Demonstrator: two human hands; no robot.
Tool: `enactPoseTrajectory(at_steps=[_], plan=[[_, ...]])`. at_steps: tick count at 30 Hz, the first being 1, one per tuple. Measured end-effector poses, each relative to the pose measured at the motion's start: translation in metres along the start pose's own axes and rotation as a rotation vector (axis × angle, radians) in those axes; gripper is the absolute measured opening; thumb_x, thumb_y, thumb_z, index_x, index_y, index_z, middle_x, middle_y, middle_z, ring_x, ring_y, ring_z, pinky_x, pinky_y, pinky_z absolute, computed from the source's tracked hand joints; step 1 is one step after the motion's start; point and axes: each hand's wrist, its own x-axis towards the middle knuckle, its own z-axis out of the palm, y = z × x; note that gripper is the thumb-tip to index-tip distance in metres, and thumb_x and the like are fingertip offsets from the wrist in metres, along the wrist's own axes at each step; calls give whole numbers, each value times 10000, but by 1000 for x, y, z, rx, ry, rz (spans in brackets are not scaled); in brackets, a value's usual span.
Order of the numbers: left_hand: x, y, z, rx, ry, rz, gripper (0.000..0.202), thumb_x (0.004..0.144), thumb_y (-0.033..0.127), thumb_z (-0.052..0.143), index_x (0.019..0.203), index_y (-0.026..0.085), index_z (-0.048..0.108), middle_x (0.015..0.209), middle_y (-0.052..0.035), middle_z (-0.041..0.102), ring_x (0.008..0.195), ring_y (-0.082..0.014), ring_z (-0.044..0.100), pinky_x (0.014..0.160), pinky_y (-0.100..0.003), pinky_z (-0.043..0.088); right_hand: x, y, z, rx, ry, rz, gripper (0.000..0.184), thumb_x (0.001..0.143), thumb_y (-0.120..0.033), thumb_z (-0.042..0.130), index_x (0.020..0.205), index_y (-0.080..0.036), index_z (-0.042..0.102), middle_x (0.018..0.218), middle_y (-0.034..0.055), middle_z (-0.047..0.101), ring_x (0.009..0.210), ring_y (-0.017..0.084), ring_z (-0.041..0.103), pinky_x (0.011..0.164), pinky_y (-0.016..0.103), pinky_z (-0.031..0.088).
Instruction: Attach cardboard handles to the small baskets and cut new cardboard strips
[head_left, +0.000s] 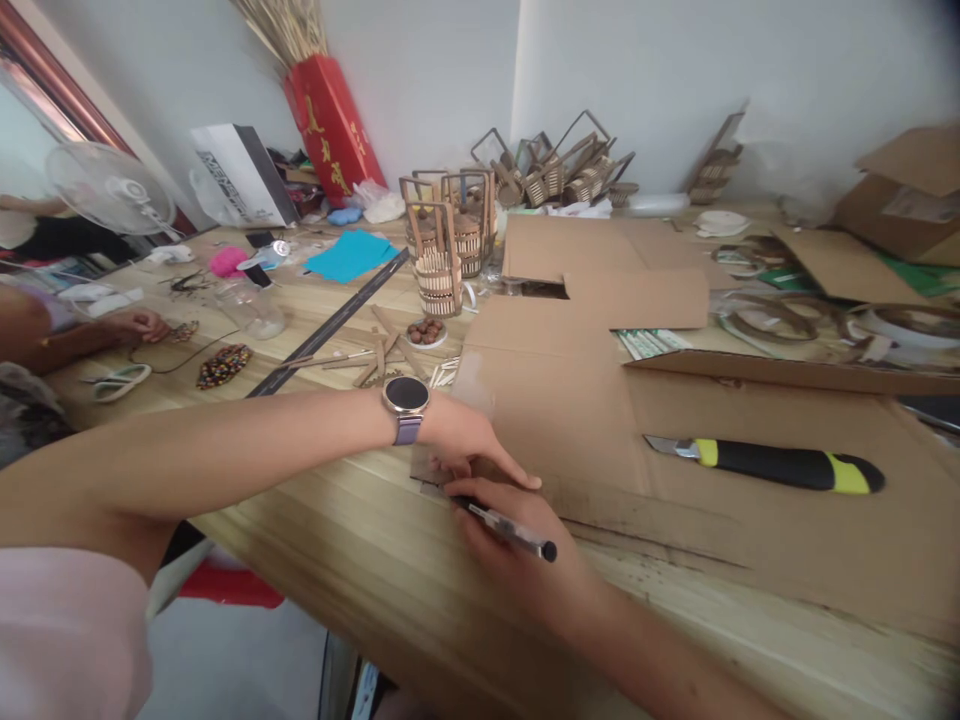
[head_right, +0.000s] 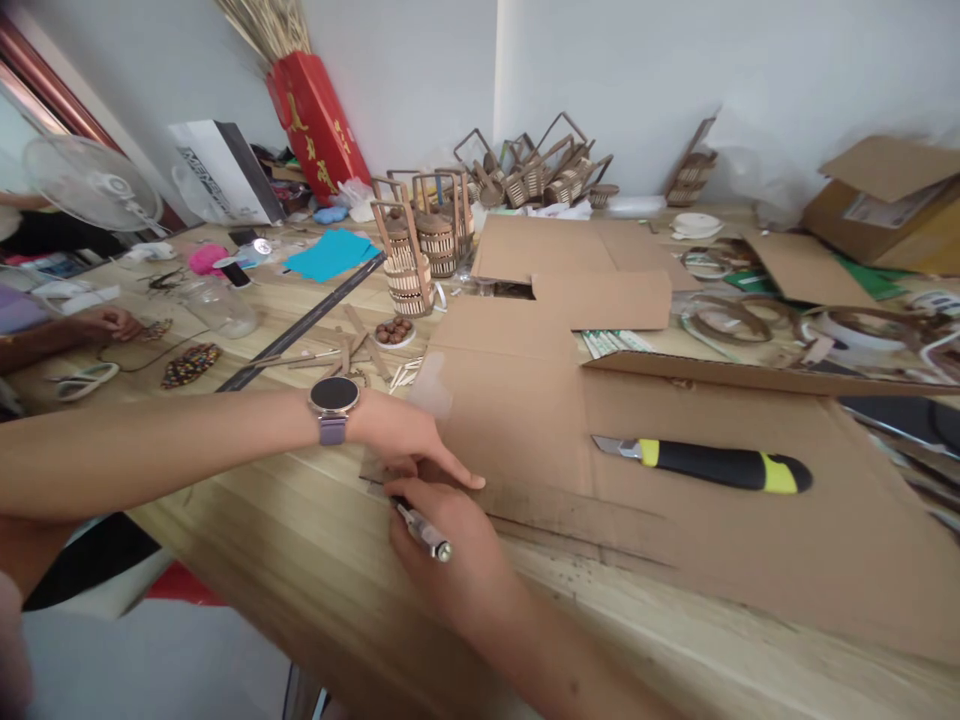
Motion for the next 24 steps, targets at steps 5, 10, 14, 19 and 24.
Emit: enactPoseTrajectory(at_steps=[5, 10, 14, 19, 24], plan=[[0, 1, -2, -32, -7, -4, 806, 779, 15, 554, 1451, 425, 380, 563, 80, 632, 512, -138, 605, 508, -184, 434, -3, -1, -3, -29, 23, 44, 247, 858, -179, 511, 1017, -202, 699, 1089, 63, 738, 1016, 217, 679, 910, 361, 516], [-2, 8, -5, -12, -40, -59, 774, 804, 56, 607, 1465, 385, 375, 562, 69, 635, 507, -137, 600, 524, -183, 438, -18, 2, -21, -96, 72, 92, 246, 857, -225, 501, 982, -213, 714, 938, 30, 767, 855, 181, 718, 799, 292, 556], [-1, 7, -4, 11, -26, -47, 796, 817, 65, 623, 1471, 421, 339, 521, 84, 601, 467, -124, 579, 510, -167, 412, -39, 7, -46, -182, 203, 113, 235, 861, -329, 514, 912, -241, 726, 848, 5, 777, 763, 169, 737, 696, 243, 586], [-1, 6, -2, 23, -9, -39, 798, 811, 68, 643, 1462, 428, 354, 444, 92, 537, 464, -135, 570, 518, -170, 409, -88, 27, -98, -507, 296, 176, 212, 850, -413, 575, 882, -305, 755, 822, -23, 783, 718, 197, 749, 580, 241, 603], [-1, 8, -2, 42, -14, -51, 820, 809, 55, 643, 1465, 439, 336, 416, 101, 500, 444, -133, 552, 507, -168, 389, -128, 45, -129, -632, 325, 272, 272, 840, -500, 570, 905, -313, 757, 839, -9, 782, 577, 214, 722, 397, 265, 551]])
